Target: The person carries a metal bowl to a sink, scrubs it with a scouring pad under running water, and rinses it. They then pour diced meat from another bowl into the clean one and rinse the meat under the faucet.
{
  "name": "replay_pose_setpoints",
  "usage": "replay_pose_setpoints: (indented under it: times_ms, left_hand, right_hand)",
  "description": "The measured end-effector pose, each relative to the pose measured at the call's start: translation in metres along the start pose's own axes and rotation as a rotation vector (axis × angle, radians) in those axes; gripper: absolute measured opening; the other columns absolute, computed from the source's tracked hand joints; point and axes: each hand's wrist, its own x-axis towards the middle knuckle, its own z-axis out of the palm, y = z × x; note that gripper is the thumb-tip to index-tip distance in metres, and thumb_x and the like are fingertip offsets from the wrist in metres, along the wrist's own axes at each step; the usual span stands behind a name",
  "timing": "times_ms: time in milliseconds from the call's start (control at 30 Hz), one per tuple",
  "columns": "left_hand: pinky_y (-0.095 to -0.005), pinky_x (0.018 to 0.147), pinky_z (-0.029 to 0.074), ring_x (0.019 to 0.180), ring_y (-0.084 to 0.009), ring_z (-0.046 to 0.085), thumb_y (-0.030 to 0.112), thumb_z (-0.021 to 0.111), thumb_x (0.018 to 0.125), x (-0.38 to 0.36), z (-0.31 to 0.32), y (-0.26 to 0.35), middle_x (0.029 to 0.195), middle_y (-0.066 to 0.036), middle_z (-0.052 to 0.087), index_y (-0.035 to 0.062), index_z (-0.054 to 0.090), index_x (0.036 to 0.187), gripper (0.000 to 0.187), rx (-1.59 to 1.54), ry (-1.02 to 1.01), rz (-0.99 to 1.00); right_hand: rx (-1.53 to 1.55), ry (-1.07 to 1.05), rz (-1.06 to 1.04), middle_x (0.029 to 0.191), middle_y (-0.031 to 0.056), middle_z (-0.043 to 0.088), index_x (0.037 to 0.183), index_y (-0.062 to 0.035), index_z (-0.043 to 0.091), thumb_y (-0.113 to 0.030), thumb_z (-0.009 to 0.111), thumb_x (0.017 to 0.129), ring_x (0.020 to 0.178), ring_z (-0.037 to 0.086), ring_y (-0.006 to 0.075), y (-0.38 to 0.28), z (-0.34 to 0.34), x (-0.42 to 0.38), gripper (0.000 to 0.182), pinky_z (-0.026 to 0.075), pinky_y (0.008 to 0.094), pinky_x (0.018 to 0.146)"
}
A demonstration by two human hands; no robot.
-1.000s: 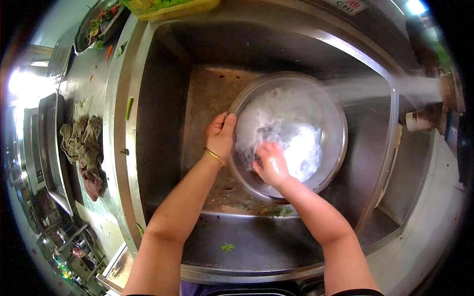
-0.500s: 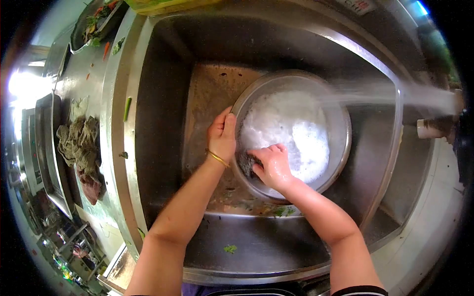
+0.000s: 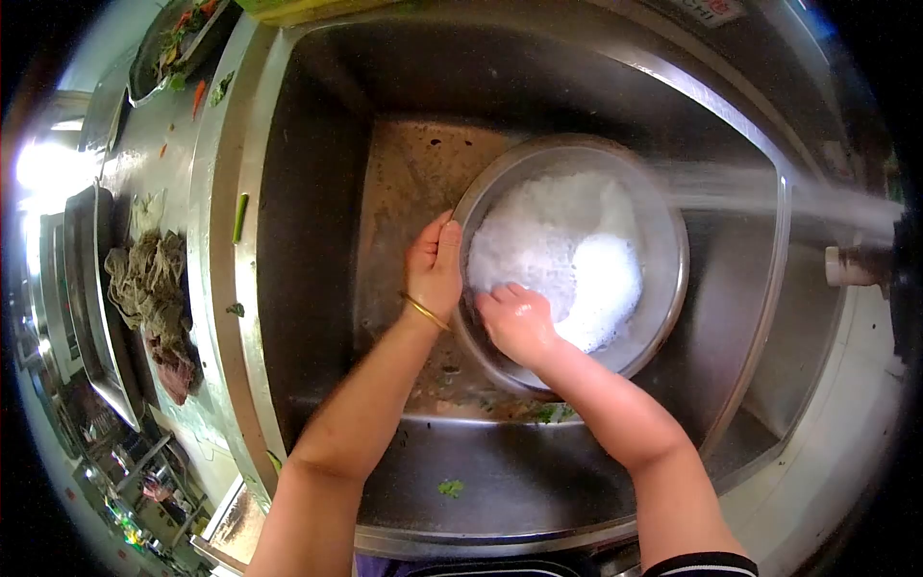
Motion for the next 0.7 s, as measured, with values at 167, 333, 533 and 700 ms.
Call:
replay_pose_setpoints:
  times_ms: [167, 333, 533, 700]
  left_hand:
    - [-0.0212, 0.080, 0.042, 0.087, -0.0064, 0.051, 0.018, 0.051, 0.095, 0.008, 0.006, 0.004, 0.096, 0.000, 0.060, -0.0050, 0.055, 0.115, 0.030, 0.059, -0.005, 0.009]
    - [-0.0219, 0.080, 0.042, 0.087, -0.0075, 0.051, 0.019, 0.052, 0.095, 0.010, 0.003, -0.006, 0.096, 0.000, 0.059, -0.0048, 0.055, 0.113, 0.030, 0.091, 0.016, -0.009]
    - [-0.0212, 0.077, 0.042, 0.084, -0.0068, 0.050, 0.020, 0.054, 0.094, 0.017, 0.005, -0.009, 0.091, 0.001, 0.059, -0.0021, 0.057, 0.110, 0.028, 0.005, 0.022, -0.032]
    - [-0.0204, 0.077, 0.042, 0.084, -0.0067, 0.050, 0.020, 0.053, 0.094, 0.013, 0.005, -0.009, 0.090, 0.002, 0.059, -0.0018, 0.057, 0.109, 0.027, -0.021, 0.032, -0.054]
  right_hand:
    - [-0.177, -0.043, 0.247, 0.070, 0.0116, 0.059, 0.071, -0.0098, 0.056, -0.012, 0.054, 0.069, 0.068, 0.060, 0.0312, 0.022, -0.004, 0.072, 0.004, 0.045, 0.0418, 0.054]
    - [-0.153, -0.043, -0.114, 0.067, 0.0127, 0.059, 0.068, -0.0087, 0.056, -0.011, 0.051, 0.070, 0.068, 0.060, 0.0305, 0.017, -0.003, 0.035, 0.006, 0.046, 0.0408, 0.055]
    - [-0.045, 0.031, 0.183, 0.067, 0.0079, 0.062, 0.063, -0.0100, 0.058, -0.015, 0.054, 0.072, 0.068, 0.061, 0.0242, 0.041, -0.010, 0.085, 0.011, 0.046, 0.0435, 0.063]
    - [-0.326, -0.056, -0.166, 0.064, 0.0082, 0.062, 0.064, -0.0100, 0.059, -0.014, 0.055, 0.071, 0.061, 0.061, 0.0259, 0.020, -0.002, 0.040, 0.009, 0.046, 0.0429, 0.059]
